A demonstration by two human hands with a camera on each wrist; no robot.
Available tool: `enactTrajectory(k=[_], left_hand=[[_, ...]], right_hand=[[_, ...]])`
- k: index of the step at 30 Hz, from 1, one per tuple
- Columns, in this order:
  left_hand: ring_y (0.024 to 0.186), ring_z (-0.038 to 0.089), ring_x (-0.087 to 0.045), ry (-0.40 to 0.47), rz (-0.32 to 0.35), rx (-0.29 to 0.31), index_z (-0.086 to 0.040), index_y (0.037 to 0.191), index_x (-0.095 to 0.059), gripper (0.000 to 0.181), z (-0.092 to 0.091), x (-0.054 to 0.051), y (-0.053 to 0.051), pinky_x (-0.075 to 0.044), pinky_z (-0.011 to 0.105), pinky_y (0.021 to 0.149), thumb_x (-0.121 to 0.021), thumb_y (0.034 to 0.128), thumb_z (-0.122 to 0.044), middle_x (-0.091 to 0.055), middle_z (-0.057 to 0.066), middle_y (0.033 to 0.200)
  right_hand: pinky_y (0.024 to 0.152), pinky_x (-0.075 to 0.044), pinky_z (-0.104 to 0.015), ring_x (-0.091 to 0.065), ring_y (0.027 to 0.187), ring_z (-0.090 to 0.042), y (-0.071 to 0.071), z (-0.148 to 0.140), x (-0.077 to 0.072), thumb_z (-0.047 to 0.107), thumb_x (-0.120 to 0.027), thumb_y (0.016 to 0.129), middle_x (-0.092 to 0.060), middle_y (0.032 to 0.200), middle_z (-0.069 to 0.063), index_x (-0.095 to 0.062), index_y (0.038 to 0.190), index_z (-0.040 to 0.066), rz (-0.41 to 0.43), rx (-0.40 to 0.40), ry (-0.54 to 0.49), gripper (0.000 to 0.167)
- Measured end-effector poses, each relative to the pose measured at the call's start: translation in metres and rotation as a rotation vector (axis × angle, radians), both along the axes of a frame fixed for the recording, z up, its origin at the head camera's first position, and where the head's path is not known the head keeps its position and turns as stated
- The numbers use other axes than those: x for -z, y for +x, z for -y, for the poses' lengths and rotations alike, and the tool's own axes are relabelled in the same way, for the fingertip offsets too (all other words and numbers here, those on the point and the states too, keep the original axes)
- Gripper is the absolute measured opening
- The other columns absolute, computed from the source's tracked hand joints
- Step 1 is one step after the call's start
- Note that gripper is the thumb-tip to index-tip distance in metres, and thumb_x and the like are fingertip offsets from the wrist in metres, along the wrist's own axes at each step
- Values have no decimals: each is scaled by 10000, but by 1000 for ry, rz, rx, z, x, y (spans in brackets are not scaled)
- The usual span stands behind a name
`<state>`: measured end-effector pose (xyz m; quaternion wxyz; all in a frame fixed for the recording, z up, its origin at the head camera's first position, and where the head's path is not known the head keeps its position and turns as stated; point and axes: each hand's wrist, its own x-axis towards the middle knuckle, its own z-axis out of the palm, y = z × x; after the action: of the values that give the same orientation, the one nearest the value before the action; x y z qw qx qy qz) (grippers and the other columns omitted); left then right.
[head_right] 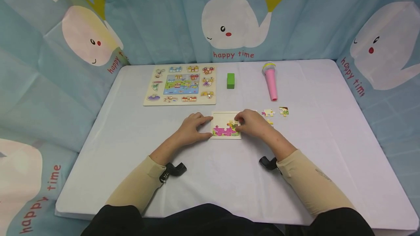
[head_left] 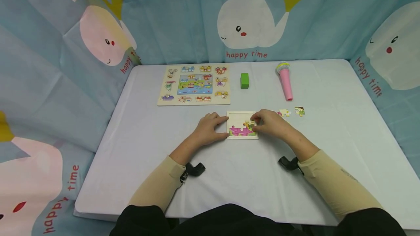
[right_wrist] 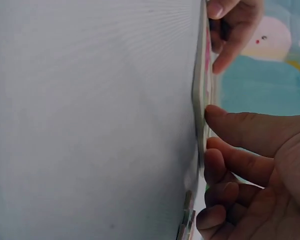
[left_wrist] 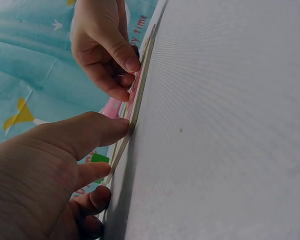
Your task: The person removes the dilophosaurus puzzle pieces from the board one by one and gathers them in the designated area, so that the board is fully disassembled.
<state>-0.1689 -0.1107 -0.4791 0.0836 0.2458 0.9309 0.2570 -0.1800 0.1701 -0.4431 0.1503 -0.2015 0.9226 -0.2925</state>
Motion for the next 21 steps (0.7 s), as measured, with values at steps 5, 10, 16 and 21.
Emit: enactTrajectory(k=[5, 10, 16, 21], left_hand=[[892, 177, -415, 0, 1, -4, -174, 1469, -588, 679, 0, 0, 1, -348, 354, 799, -792, 870, -422, -505, -18, 983], [898, 182, -421, 10, 0, -3, -173, 1467, -590, 674, 1, 0, 1, -353, 361, 802, -791, 874, -420, -517, -13, 999], [900, 186, -438, 13, -4, 0, -164, 1466, -591, 674, 0, 1, 0, -366, 364, 802, -786, 874, -420, -533, -4, 1014], [905, 179, -440, 0, -8, 0, -176, 1464, -595, 672, 0, 2, -1, -372, 360, 802, -791, 871, -423, -532, -10, 1016]], right_hand=[[805, -465, -405, -560, 879, -244, -1, 1, 2, 140, -824, 877, -628, 919, -68, -703, 1130, -21, 48, 29, 2, 324], [800, -459, -401, -559, 874, -247, -2, 3, 1, 116, -830, 862, -622, 920, -77, -687, 1091, -7, 59, 49, -4, 296], [844, -466, -439, -573, 907, -270, -1, 7, 1, 98, -847, 836, -643, 962, -101, -678, 1055, 2, 15, 57, 23, 293], [854, -470, -445, -585, 910, -265, -1, 8, 1, 93, -854, 825, -658, 969, -92, -678, 1049, 19, 0, 77, 42, 294]])
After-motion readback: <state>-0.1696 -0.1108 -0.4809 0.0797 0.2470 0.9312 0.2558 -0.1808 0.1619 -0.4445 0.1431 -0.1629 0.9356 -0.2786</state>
